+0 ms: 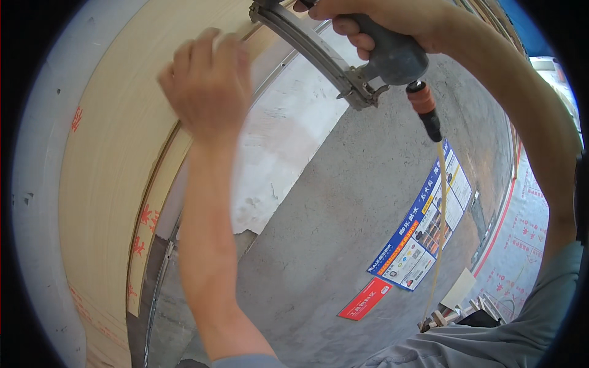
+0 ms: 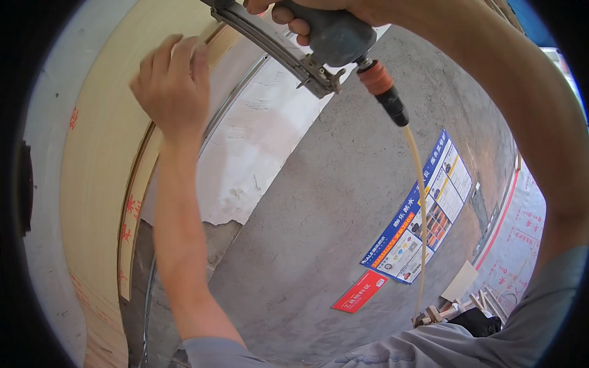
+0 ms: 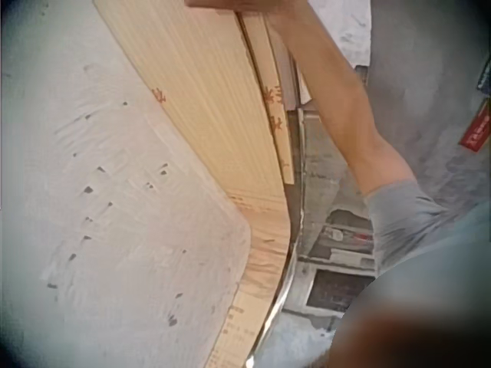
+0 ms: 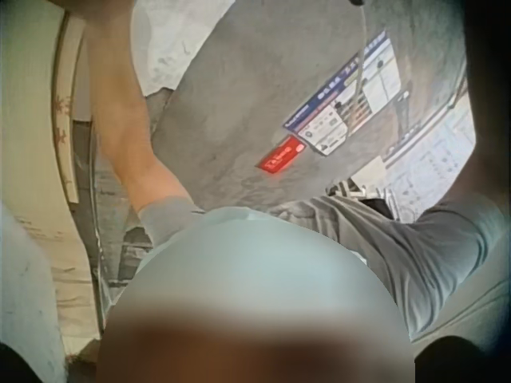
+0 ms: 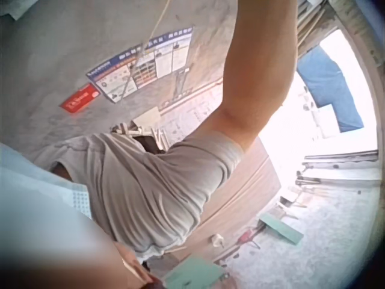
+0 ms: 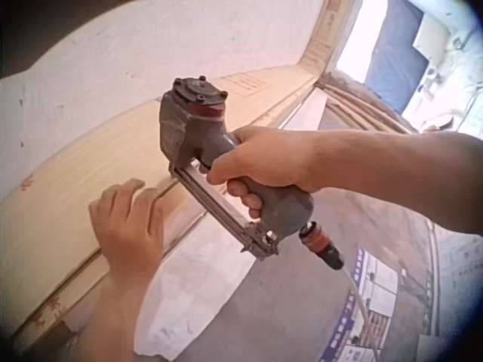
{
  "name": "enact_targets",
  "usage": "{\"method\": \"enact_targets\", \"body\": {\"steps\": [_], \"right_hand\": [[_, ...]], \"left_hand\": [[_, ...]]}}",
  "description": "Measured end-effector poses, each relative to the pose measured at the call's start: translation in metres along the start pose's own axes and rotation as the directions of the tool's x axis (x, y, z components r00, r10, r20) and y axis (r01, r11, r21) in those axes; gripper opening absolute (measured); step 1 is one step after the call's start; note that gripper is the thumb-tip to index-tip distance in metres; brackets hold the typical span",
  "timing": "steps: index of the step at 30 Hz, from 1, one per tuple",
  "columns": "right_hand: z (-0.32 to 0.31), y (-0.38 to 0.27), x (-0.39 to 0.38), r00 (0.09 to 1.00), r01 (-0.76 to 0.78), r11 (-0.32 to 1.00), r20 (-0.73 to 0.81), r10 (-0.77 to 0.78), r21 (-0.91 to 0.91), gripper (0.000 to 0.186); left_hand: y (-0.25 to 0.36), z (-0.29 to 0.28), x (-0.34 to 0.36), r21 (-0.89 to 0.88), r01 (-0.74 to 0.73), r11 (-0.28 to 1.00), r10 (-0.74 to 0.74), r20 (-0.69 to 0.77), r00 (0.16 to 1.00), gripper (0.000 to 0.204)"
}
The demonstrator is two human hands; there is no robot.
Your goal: Installing wooden wall panels onto a frame using a pneumatic nail gun.
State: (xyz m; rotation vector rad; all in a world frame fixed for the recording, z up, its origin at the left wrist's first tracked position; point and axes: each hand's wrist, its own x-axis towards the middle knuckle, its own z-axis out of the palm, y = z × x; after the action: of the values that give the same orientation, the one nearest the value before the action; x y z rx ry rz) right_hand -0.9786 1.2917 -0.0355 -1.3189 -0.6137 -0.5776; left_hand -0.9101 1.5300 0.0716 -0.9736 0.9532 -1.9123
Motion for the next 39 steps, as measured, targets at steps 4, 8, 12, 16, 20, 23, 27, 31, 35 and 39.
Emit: {"method": "enact_targets", "body": {"steps": [4,8,12,16,20,23,27,31,35,39], "right_hand": [[0.006,-0.005,0.024,0.993,0.019,1.000,0.114,-0.017,-0.018,0.014],[-0.013,-0.020,-0.001,0.998,-0.011,0.994,0.055,0.017,-0.113,0.017],[-0.013,-0.016,0.006,0.996,-0.002,0.992,0.085,0.013,-0.123,0.019],[-0.001,-0.016,0.015,0.994,0.018,0.989,0.107,-0.002,-0.148,0.020],[-0.019,-0.017,-0.001,0.998,-0.029,0.986,0.046,0.037,-0.163,0.020],[-0.014,-0.017,0.002,0.996,-0.002,0.989,0.092,0.015,-0.149,0.020],[-0.004,-0.018,0.005,0.995,0.007,0.989,0.096,0.007,-0.148,0.019],[-0.001,-0.025,-0.007,0.988,-0.025,0.980,0.146,0.055,-0.198,0.018],[0.005,-0.025,-0.006,0.995,-0.051,0.986,0.078,0.064,-0.156,0.017],[0.003,-0.021,-0.002,0.992,-0.072,0.993,0.098,0.082,-0.097,0.015]], "left_hand": [[0.060,-0.019,-0.064,-0.680,0.730,0.065,-0.373,0.662,0.650,0.030],[0.069,0.028,-0.026,-0.619,0.234,-0.750,-0.546,0.779,0.310,0.062],[0.073,0.039,-0.006,-0.763,0.016,-0.646,-0.732,0.625,0.272,0.067],[0.062,0.040,-0.013,-0.814,0.054,-0.578,-0.795,0.577,0.190,0.068],[0.087,0.043,0.007,-0.847,0.060,-0.529,-0.827,0.530,0.189,0.070],[0.078,0.045,-0.002,-0.818,0.090,-0.568,-0.790,0.573,0.219,0.103],[0.070,0.041,-0.005,-0.825,0.112,-0.554,-0.797,0.564,0.215,0.103],[0.080,0.040,0.003,-0.832,0.192,-0.521,-0.835,0.543,0.089,0.069],[0.075,0.041,-0.001,-0.816,0.214,-0.538,-0.829,0.558,0.046,0.065],[0.073,0.038,-0.002,-0.801,0.157,-0.578,-0.801,0.594,0.077,0.093]]}}
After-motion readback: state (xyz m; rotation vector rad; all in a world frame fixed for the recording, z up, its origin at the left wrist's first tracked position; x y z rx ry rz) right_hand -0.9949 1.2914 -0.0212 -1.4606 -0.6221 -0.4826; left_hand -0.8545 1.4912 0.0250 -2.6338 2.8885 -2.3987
